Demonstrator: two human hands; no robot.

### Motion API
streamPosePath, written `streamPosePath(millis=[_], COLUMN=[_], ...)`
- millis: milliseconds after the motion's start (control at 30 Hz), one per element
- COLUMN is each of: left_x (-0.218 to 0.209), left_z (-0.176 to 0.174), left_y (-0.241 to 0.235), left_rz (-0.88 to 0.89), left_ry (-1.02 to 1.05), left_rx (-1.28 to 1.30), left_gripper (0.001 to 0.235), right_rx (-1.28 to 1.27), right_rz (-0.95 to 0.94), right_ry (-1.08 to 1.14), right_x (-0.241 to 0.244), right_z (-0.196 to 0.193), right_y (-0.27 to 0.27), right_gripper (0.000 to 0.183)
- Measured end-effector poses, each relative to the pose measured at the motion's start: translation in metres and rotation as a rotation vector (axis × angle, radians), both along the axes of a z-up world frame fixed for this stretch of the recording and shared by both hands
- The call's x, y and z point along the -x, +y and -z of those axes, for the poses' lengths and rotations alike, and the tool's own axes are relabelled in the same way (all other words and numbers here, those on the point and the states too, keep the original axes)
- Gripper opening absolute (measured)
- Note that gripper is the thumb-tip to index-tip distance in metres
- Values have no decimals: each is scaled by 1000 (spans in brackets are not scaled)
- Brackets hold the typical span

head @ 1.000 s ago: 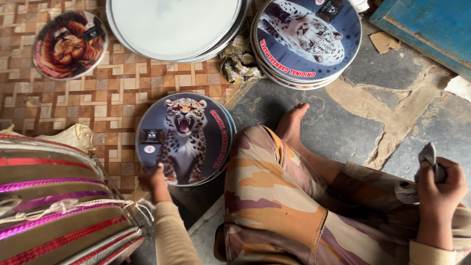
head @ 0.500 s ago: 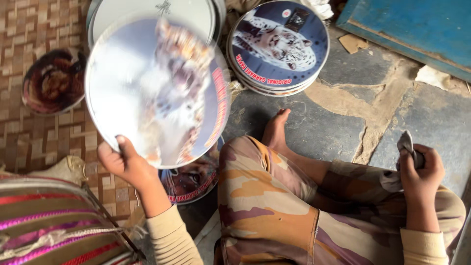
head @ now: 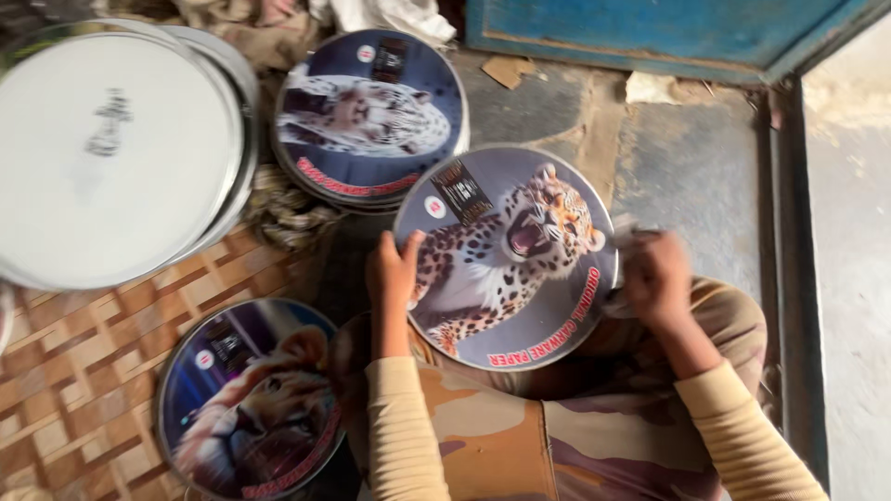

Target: The person sits on the floor and wipes the surface of several round metal trays with a cloth. They handle the trays one at a time, wiping the top and bottom, and stacking them as they finish.

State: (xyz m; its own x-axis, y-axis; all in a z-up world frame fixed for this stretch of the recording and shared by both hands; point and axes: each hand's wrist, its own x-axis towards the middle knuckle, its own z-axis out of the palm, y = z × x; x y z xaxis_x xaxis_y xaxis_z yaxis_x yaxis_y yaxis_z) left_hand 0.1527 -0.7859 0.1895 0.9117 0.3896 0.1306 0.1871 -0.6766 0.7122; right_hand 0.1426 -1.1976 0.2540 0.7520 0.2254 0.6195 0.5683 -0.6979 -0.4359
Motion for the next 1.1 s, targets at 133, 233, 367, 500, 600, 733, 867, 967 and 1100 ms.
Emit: streamPosePath(millis=[133,233,367,500,600,733,867,967,1100], left_x=[1,-2,3,-1,-2,3,0,3,-5], left_z=[-12,-23,-22,-25,-30,-37,-26,-8,5], left_y=[-2,-13,-23,-20,-21,-19,-14,-12,-10], left_rz=[14,-25,-164,-51,17,66,130,137,181], left_ry=[60,-61,96,-50,-100,-109,-202,-140,-97], left_rx=[144,117,148,186,201,412,421,372,342], left_gripper=[50,39,37,44,51,60,71,76,79], right_rx=[594,505,498,533,822,457,854,544,641], right_rz=[-469,-657,-751,-509,217,440,236,-435,-706], right_ry=[349,-37,-30,216,915,-14,524,295,118], right_x=[6,33,36,-16,-89,-129,-65,19,21], right_z=[5,4,7,11,17,20,33,40,39], right_y=[48,91,138,158,147,140,191,215,215], right_gripper=[15,35,43,44,94,63,65,56,57])
